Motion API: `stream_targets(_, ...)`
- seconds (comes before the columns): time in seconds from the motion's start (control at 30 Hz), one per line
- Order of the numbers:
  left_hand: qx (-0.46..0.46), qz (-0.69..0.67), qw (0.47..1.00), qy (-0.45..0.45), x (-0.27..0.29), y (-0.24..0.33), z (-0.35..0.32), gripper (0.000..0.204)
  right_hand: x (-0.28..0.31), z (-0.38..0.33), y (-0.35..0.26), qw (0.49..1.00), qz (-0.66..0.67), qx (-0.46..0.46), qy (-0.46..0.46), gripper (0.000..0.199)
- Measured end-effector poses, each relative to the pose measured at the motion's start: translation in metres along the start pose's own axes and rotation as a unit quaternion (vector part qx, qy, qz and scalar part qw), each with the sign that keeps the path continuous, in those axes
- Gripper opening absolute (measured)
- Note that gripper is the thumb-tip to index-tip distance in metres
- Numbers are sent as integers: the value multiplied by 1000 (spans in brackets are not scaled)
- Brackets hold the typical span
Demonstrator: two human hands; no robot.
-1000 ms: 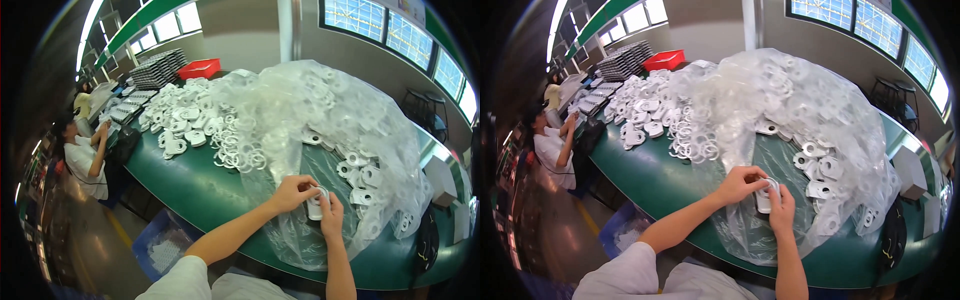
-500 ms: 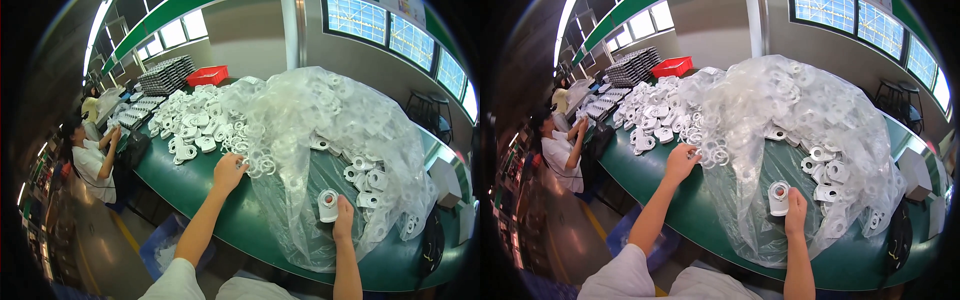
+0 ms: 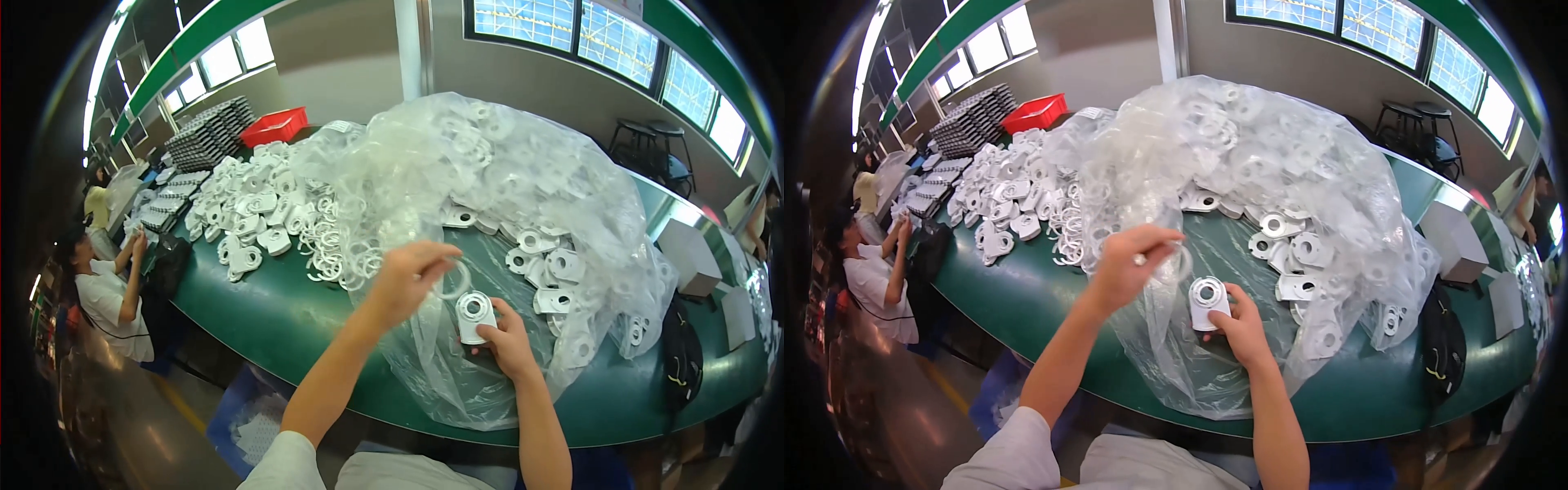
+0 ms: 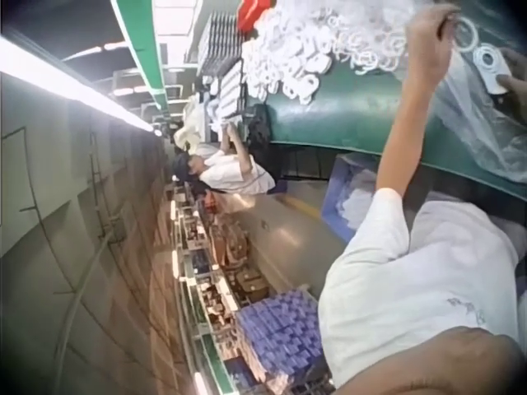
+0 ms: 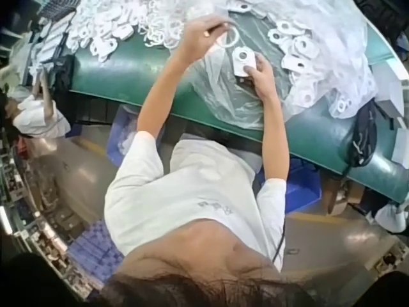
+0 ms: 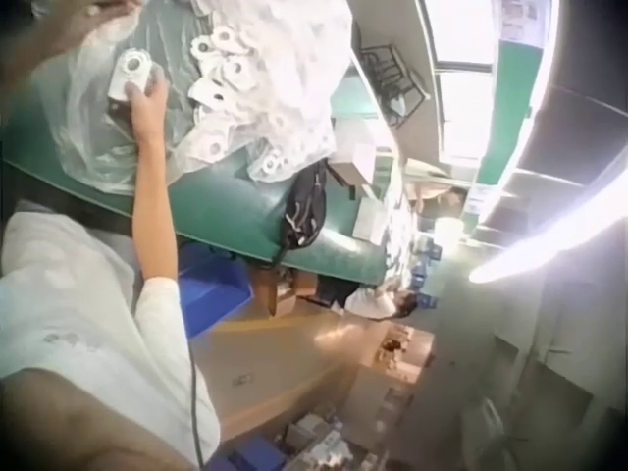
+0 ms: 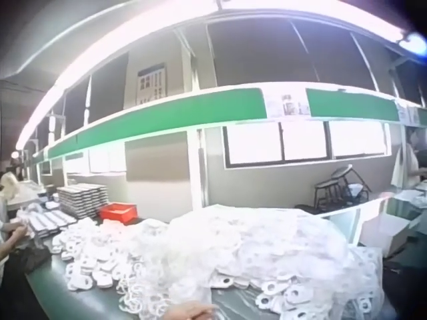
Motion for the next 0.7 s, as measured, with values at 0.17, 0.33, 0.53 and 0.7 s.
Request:
stream_targets(0.17, -42, -15, 995, -91, -52, -17, -20, 16, 0, -1, 0, 1000, 10, -9, -8, 50)
stream_targets(0.33, -37, 7, 994, -98, -61, -22, -34, 14, 1, -1, -1, 1000, 8, -5, -3, 49)
stream_targets(0.53, -74, 53, 991, -95, -63, -22, -37, 15, 1, 0, 2, 1000, 10, 1, -5, 46)
stream_targets(0.7, -114, 85, 987, -79, -61, -17, -37, 17, -1, 0, 0, 999, -27, 19, -1, 40)
Point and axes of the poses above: each hand's wrist, its own z-axis towards the middle knuckle, its own x-axis out of the back of the hand, y = z × x, the point moved 6 cm from there along z, towards the middle knuckle, and after that the axes turned 9 degrees about y, right-handed, at the moved point
